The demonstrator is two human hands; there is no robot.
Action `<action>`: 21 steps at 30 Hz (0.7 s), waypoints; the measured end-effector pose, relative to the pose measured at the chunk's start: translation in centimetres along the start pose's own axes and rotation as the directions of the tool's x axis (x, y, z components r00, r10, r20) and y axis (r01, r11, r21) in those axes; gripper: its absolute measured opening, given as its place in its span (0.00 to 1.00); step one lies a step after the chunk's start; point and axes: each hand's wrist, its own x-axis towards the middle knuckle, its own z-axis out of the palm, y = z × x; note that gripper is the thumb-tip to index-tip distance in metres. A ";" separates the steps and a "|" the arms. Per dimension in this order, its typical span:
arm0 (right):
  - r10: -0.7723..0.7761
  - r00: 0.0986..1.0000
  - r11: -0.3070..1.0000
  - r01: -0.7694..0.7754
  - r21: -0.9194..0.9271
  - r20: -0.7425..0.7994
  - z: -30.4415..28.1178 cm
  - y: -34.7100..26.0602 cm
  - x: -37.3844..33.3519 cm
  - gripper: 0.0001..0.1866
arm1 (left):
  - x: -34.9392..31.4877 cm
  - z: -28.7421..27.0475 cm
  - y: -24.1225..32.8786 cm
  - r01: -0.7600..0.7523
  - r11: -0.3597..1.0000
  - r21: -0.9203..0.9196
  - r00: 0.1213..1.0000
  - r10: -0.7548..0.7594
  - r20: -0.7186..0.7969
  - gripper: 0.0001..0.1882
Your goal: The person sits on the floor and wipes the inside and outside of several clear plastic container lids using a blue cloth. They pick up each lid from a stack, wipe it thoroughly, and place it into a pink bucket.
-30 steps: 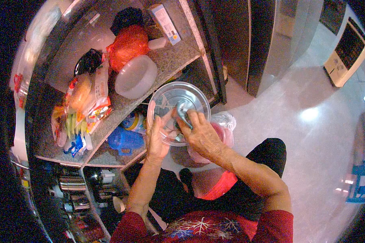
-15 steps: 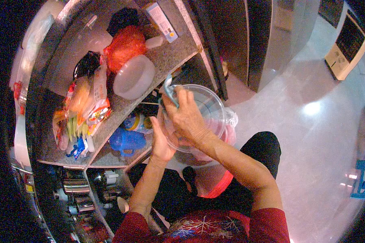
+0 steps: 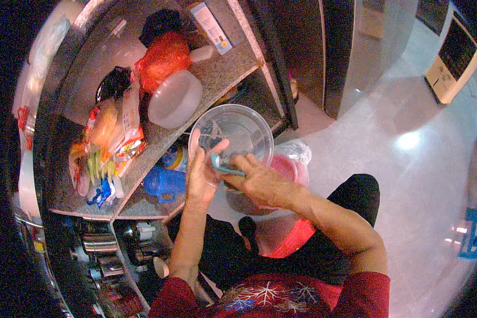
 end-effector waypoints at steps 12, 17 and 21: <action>0.211 0.964 0.912 -0.253 -0.324 -0.160 -0.9 0.8 1.8 0.27 | -0.4 1.0 -0.1 0.160 0.987 -0.017 0.983 -0.158 0.089 0.32; 0.032 0.988 0.970 -0.068 -0.234 -0.153 0.9 -0.5 2.9 0.24 | -0.5 0.8 -1.8 0.144 0.989 -0.024 0.986 -0.146 -0.082 0.33; 0.096 0.970 0.950 -0.156 -0.270 -0.225 -0.5 0.7 3.9 0.20 | -0.2 -0.5 -2.7 -0.037 0.969 0.244 0.999 0.040 -0.008 0.29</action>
